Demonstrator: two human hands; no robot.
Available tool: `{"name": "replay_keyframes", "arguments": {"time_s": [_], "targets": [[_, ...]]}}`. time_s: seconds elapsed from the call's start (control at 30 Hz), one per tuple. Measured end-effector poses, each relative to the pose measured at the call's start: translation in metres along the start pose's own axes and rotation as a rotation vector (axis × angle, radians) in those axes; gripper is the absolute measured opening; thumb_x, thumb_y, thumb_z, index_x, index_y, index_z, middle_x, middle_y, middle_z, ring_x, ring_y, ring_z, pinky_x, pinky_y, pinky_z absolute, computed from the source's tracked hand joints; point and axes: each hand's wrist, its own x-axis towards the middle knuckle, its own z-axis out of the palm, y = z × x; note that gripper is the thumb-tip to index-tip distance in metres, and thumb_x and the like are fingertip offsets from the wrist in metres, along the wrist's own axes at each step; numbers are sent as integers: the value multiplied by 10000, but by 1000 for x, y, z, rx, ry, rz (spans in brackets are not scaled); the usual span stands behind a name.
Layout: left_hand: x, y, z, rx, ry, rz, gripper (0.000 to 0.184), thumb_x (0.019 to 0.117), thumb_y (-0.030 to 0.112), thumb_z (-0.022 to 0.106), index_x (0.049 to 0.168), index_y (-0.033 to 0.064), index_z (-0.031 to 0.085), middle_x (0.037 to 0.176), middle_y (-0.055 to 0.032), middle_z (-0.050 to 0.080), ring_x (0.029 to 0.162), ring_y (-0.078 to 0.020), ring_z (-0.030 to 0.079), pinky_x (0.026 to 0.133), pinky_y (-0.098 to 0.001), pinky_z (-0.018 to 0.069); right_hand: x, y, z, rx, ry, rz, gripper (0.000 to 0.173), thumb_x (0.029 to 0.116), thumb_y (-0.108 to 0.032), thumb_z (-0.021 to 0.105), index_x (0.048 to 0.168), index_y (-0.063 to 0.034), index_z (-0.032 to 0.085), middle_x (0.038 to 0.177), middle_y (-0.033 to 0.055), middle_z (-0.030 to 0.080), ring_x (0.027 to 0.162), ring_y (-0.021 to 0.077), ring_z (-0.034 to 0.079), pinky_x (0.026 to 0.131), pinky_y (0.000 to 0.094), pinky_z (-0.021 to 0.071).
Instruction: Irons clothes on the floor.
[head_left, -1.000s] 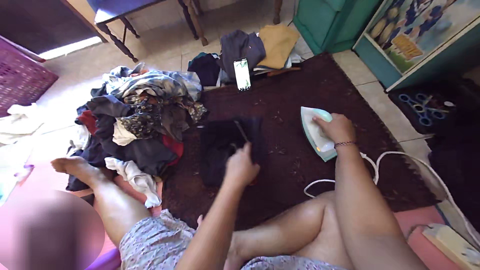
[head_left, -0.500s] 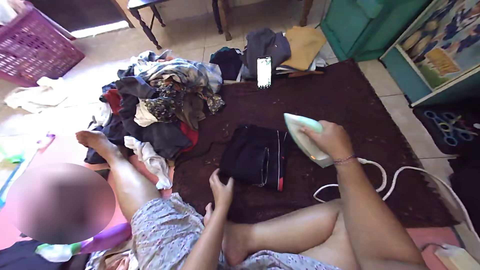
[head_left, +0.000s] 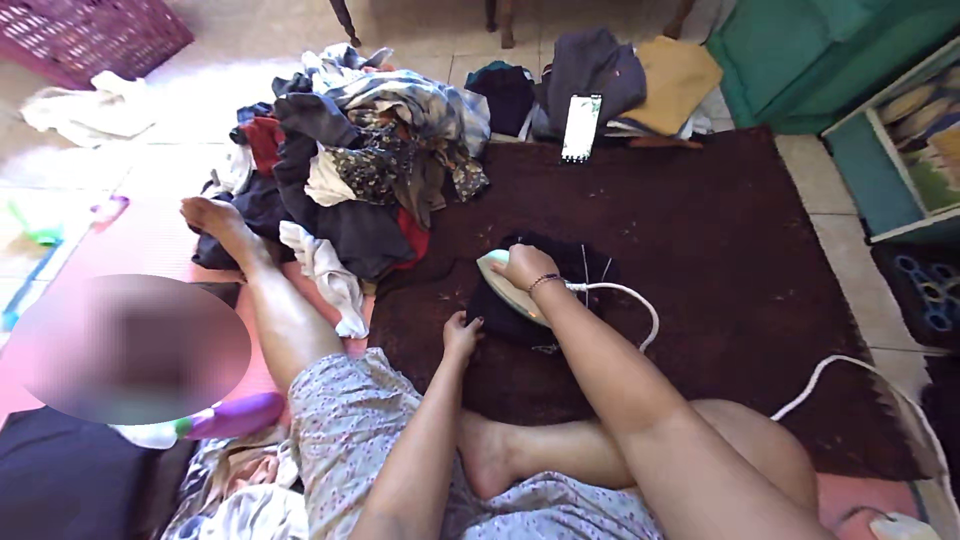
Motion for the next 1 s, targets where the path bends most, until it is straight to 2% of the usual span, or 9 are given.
{"name": "replay_keyframes", "arguments": {"time_s": [0.1, 0.23, 0.37, 0.5, 0.6, 0.73, 0.8, 0.9, 1.0], "targets": [[1, 0, -6, -54, 5, -6, 328, 985, -6, 625, 1296, -87, 557, 1159, -233, 665, 918, -233, 710, 802, -373, 613, -6, 19, 3, 25, -88, -69, 604, 967, -544, 681, 1135, 37, 676, 1097, 256, 700, 1055, 417, 689, 908, 634, 537], [3, -1, -8, -105, -15, -33, 356, 984, -15, 625, 1323, -88, 542, 1169, -242, 647, 909, -238, 700, 792, -373, 609, -59, 55, 5, -93, -227, -108, 615, 992, -554, 633, 1174, 33, 657, 1139, 258, 682, 1103, 415, 669, 949, 629, 515], [3, 0, -8, -108, -7, -29, 352, 979, -26, 626, 1316, -86, 545, 1153, -240, 647, 881, -231, 699, 773, -363, 609, -94, 98, 1, -216, -221, -112, 627, 1005, -587, 586, 1157, 16, 663, 1096, 247, 699, 1082, 421, 682, 926, 625, 524], [-6, 0, 3, -149, 111, -12, 397, 972, -11, 647, 1341, -84, 522, 1144, -257, 638, 885, -263, 683, 779, -394, 597, -102, 157, -11, -236, -147, -35, 664, 1000, -615, 570, 1193, 15, 653, 1126, 255, 698, 1112, 430, 677, 948, 624, 519], [-34, 1, 30, -303, 171, -63, 488, 1022, 109, 621, 1425, -87, 427, 1299, -306, 565, 1063, -330, 638, 902, -444, 560, -111, 213, -24, -192, -56, 56, 674, 992, -613, 587, 1205, 22, 656, 1133, 264, 701, 1124, 430, 676, 965, 625, 512], [-64, -10, 67, -471, 8, -164, 550, 1042, 173, 589, 1487, -43, 348, 1462, -266, 469, 1279, -344, 536, 1027, -487, 495, -123, 293, -47, -67, 109, 303, 682, 972, -603, 633, 1256, 16, 657, 1204, 280, 689, 1173, 452, 658, 1000, 649, 499], [-64, -10, 79, -587, -51, -193, 550, 1021, 120, 594, 1496, 7, 341, 1400, -231, 529, 1222, -320, 574, 986, -494, 518, -125, 335, -59, -9, 225, 418, 690, 963, -595, 653, 1275, 20, 659, 1232, 294, 682, 1190, 471, 649, 1011, 673, 492], [-57, -2, 91, -699, -109, -197, 309, 1007, 89, 554, 1300, -4, 519, 1150, -194, 655, 1010, -286, 664, 830, -480, 572, -133, 371, -74, -32, 408, 557, 653, 1020, -505, 616, 1330, 69, 602, 1233, 357, 658, 1179, 534, 638, 982, 720, 484], [-52, 1, 98, -719, -141, -198, 237, 1016, 89, 536, 1228, -15, 558, 1091, -184, 674, 961, -278, 677, 805, -464, 580, -135, 389, -60, -109, 537, 561, 567, 1069, -361, 565, 1426, 78, 515, 1270, 397, 618, 1188, 581, 613, 957, 747, 479]]}}
